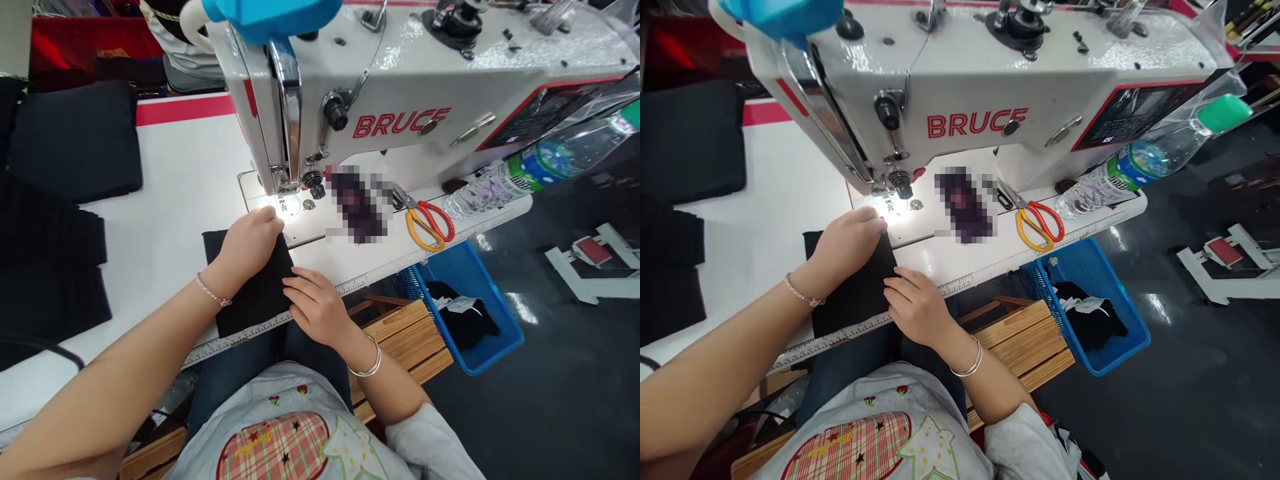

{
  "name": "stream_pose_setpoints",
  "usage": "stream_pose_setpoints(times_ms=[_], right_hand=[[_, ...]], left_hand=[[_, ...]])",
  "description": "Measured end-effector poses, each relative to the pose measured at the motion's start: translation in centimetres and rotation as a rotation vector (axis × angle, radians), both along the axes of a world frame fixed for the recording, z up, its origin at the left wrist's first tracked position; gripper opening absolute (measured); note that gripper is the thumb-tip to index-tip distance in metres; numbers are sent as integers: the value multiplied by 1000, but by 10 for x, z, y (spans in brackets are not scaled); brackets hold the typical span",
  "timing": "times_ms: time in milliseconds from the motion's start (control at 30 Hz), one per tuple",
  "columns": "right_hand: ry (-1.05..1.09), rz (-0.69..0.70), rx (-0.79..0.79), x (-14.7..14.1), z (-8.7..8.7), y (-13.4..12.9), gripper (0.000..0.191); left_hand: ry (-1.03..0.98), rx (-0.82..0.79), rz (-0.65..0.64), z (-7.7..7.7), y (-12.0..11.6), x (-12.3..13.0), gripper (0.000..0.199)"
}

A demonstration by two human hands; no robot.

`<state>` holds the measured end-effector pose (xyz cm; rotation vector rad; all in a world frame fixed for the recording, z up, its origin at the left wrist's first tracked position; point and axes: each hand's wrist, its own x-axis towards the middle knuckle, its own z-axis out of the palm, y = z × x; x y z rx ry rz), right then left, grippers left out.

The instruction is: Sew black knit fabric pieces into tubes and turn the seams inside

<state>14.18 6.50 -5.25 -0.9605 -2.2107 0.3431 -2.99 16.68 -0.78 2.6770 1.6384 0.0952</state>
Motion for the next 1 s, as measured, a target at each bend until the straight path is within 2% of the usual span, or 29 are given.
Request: stream_pose_setpoints(times_ms=[100, 200, 267, 400, 533, 667, 833, 1000], right_hand=[[30, -1, 15, 0, -2, 0, 23], [26, -15, -1, -1, -4, -2, 23], [18, -24, -7, -2, -5, -3, 23], [20, -40, 1, -5, -5, -5, 24], [62, -85, -7, -6, -6, -9, 22], [136, -147, 5, -2, -9, -15, 15], [115, -131, 29, 4, -12, -22, 12], [110, -139, 54, 5, -15, -27, 13]], left_hand=[[-115, -72, -79, 8, -13, -7, 31], [-221, -136, -149, 10, -31, -16, 32], [-239, -112, -159, 6, -40, -19, 34], [-234, -50, -187, -1, -51, -17, 24], [-175, 4, -215, -2, -65, -10, 29], [-244, 82, -209, -6, -84, -11, 25], [-312, 74, -287, -15, -100, -23, 37], [-332, 50, -343, -23, -102, -30, 41]])
